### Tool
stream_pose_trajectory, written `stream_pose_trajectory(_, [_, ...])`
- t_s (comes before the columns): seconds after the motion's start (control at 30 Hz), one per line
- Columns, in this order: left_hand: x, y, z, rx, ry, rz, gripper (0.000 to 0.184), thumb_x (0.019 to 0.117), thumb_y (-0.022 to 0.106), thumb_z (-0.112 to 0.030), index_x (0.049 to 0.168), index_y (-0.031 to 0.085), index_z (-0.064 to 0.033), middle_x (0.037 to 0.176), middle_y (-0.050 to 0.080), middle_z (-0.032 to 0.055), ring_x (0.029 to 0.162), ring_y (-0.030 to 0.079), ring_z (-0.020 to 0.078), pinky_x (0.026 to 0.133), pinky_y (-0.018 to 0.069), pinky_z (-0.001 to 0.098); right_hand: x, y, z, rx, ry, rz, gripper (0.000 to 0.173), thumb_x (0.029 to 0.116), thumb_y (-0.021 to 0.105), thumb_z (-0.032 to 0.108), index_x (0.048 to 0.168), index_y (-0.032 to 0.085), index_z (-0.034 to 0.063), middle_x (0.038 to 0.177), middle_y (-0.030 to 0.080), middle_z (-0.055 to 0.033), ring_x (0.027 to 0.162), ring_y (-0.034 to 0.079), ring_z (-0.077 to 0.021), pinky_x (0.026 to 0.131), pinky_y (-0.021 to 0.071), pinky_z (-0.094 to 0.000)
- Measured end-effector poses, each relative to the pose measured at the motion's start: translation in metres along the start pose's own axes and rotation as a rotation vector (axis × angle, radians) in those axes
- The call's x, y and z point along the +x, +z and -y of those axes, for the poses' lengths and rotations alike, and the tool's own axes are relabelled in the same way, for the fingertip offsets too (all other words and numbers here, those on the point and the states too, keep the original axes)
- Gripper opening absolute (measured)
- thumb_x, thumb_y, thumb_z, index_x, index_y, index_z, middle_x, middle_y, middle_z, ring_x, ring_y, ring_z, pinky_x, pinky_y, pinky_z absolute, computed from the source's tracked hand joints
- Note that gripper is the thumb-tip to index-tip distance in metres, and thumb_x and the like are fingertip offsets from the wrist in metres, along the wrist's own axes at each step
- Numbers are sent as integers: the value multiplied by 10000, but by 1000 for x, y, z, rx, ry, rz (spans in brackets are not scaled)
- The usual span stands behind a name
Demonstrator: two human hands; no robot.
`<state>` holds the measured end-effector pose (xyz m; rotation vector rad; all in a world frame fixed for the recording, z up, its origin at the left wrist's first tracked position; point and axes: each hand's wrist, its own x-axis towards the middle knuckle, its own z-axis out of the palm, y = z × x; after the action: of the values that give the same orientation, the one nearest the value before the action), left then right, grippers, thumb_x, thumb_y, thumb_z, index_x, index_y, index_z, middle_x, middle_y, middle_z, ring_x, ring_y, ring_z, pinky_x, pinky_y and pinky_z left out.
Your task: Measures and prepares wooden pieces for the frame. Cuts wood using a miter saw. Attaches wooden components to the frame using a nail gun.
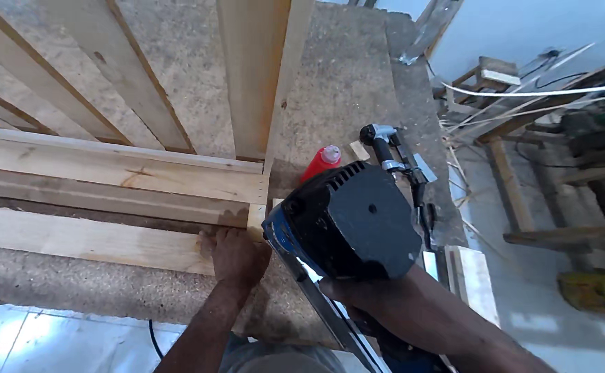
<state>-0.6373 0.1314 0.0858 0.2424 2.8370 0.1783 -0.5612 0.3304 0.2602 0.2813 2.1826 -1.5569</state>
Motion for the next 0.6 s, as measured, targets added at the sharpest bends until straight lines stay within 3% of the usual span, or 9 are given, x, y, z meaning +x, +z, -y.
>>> stream_pose_trajectory(0.13, [1,-4,-4,-26,-41,44,584,914,540,-615,1116,743,-106,1142,721,118,1259,581,368,1168,142,746,10,7,11,-47,25,31,158,952,714,302,1029,712,164,780,689,17,605,656,-105,558,591,-278])
stream_pose_trajectory(0.37, [3,-12,-8,-66,-61,130,587,893,610,-599,1222,715,-125,1200,704,132,1292,547,397,1171,116,745,16,17,23,-105,163,36,167,959,714,306,1044,693,163,762,683,2,594,656,-112,565,588,-273])
stream_pose_trajectory(0.6, [0,0,-2,-17,-12,14,583,898,578,-614,1197,726,-136,1205,709,112,1280,569,361,1169,168,724,20,21,31,-200,202,61,181,980,685,340,1031,693,167,727,665,6,576,641,-98,560,572,-263])
